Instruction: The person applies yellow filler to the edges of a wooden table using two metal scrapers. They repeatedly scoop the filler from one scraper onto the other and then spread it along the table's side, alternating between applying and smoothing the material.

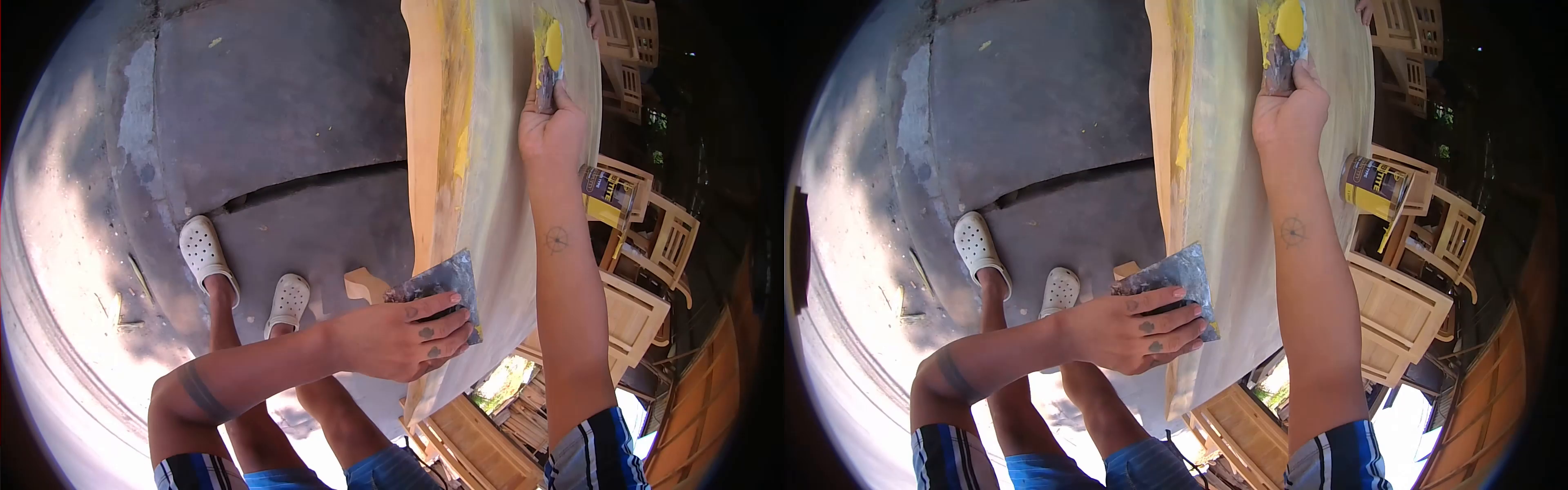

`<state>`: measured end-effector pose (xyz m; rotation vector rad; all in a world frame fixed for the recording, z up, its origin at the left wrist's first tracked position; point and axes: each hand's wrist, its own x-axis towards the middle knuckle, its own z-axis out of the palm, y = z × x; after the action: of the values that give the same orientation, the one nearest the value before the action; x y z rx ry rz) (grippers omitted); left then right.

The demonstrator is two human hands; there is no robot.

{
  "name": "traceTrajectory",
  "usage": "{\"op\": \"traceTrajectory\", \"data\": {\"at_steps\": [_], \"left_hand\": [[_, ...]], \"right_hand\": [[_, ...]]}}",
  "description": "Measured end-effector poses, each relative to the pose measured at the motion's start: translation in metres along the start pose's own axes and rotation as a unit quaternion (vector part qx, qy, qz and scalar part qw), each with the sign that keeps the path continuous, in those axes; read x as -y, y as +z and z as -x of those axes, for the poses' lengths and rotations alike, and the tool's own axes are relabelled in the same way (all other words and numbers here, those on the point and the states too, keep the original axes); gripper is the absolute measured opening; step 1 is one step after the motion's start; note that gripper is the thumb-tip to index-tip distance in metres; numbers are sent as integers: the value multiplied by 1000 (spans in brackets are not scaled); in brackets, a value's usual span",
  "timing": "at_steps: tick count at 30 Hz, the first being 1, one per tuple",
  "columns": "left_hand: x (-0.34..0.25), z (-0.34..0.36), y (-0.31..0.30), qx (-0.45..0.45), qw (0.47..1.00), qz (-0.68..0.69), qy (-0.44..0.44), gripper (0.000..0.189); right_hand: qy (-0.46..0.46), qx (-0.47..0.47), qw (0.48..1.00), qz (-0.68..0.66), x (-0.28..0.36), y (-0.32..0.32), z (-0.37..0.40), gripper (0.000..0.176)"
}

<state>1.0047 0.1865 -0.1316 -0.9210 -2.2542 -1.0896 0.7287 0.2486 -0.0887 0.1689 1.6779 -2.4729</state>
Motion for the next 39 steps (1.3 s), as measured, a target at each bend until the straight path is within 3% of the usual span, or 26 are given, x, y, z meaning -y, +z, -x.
{"op": "traceTrajectory", "data": {"at_steps": [2,4,6,10,15,18,22,24,27,31,36,39], "left_hand": [[4,4,-24,-130,983,63,-113,43],[48,-2,-44,-253,902,171,-304,54],[96,-1,-50,-253,863,283,-334,64],[119,-5,-22,-239,875,317,-279,66],[62,10,30,-267,876,315,-250,64],[9,20,69,-307,849,325,-282,61],[-38,41,76,-288,822,399,-287,60],[-34,62,64,-241,805,468,-274,59],[17,51,25,-295,769,432,-368,62],[104,14,-2,-349,801,392,-289,61],[138,-5,-29,-218,884,300,-284,55],[113,-5,-37,-165,881,342,-281,56]], "right_hand": [[-12,13,999,37,1,-13,8,33],[-27,32,997,72,-1,-13,14,34],[-48,40,994,95,-3,-11,12,34],[-72,23,989,127,-7,-12,12,33],[-74,32,988,134,-8,-14,12,28],[-72,51,988,124,-6,-19,5,24],[-86,41,985,143,-7,-17,9,25],[-95,29,985,143,-8,-11,12,26],[-93,31,984,150,-8,-11,12,27],[-85,54,981,166,-7,-17,8,27],[-97,82,978,167,-8,-13,7,29],[-90,101,979,149,-8,-20,3,29]]}}
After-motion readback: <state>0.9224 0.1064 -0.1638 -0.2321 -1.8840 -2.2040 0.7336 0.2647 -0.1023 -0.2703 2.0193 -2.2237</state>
